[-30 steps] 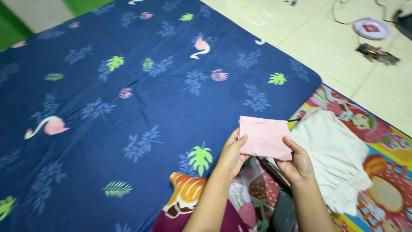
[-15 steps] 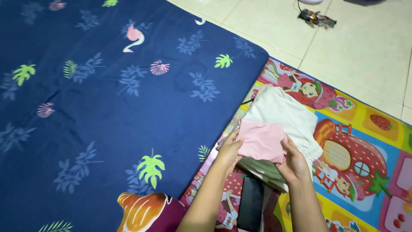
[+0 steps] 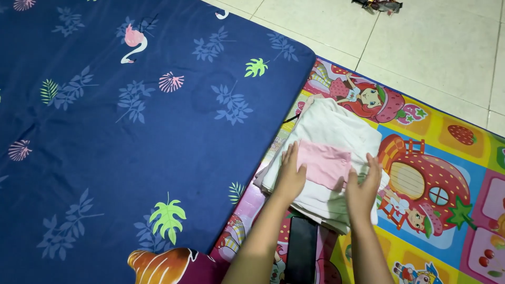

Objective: The recorder folds a pair of white pants and a pink undergarment, then interacts with clothing hangers.

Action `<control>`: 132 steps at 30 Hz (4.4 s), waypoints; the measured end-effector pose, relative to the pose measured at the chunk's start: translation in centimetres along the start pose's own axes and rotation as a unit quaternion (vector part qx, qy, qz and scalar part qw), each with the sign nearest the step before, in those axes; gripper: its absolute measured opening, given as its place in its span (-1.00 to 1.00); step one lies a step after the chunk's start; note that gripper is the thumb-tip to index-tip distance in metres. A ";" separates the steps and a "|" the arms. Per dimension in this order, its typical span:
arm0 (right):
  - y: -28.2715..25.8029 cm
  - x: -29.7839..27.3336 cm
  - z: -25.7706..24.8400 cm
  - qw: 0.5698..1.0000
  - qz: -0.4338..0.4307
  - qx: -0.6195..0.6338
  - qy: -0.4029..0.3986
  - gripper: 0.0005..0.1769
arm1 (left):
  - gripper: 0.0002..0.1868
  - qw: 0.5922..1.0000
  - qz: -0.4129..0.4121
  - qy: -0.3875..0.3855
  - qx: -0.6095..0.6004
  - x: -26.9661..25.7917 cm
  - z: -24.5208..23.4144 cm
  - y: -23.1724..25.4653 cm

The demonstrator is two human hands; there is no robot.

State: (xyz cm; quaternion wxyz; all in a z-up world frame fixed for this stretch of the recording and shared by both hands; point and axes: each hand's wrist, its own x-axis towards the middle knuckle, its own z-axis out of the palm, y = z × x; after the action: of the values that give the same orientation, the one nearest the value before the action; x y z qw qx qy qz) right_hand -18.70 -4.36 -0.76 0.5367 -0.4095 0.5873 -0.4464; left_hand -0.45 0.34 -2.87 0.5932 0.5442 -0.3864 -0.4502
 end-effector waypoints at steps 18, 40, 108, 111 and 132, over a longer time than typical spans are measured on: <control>7.4 -1.3 5.5 0.758 -0.298 -0.580 -0.005 -0.28 | -0.40 0.886 -0.016 -0.112 0.450 -2.6 -0.5 -2.6; 7.8 -1.6 5.5 0.758 -0.325 -0.566 0.015 -0.31 | -0.32 0.970 -0.060 -0.105 0.210 -4.8 -3.1 -1.5; 12.3 -74.0 41.2 0.478 -0.467 -0.236 -0.705 -0.33 | -0.42 0.569 -0.049 0.813 0.113 -72.2 -49.5 11.7; 14.0 -77.8 41.3 0.448 -0.450 -0.232 -0.737 -0.34 | -0.41 0.530 -0.021 0.833 0.155 -74.1 -50.5 10.3; 22.5 -93.6 44.9 0.408 -0.245 -0.165 -0.864 -0.42 | -0.67 0.322 -0.366 0.844 0.222 -85.1 -54.0 9.4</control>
State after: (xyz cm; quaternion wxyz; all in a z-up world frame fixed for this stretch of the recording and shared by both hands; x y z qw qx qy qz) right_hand 34.28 87.70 1.25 0.5489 -0.7856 -0.2507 0.1370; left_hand 26.61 97.62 3.24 0.2314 0.8287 0.4754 0.1834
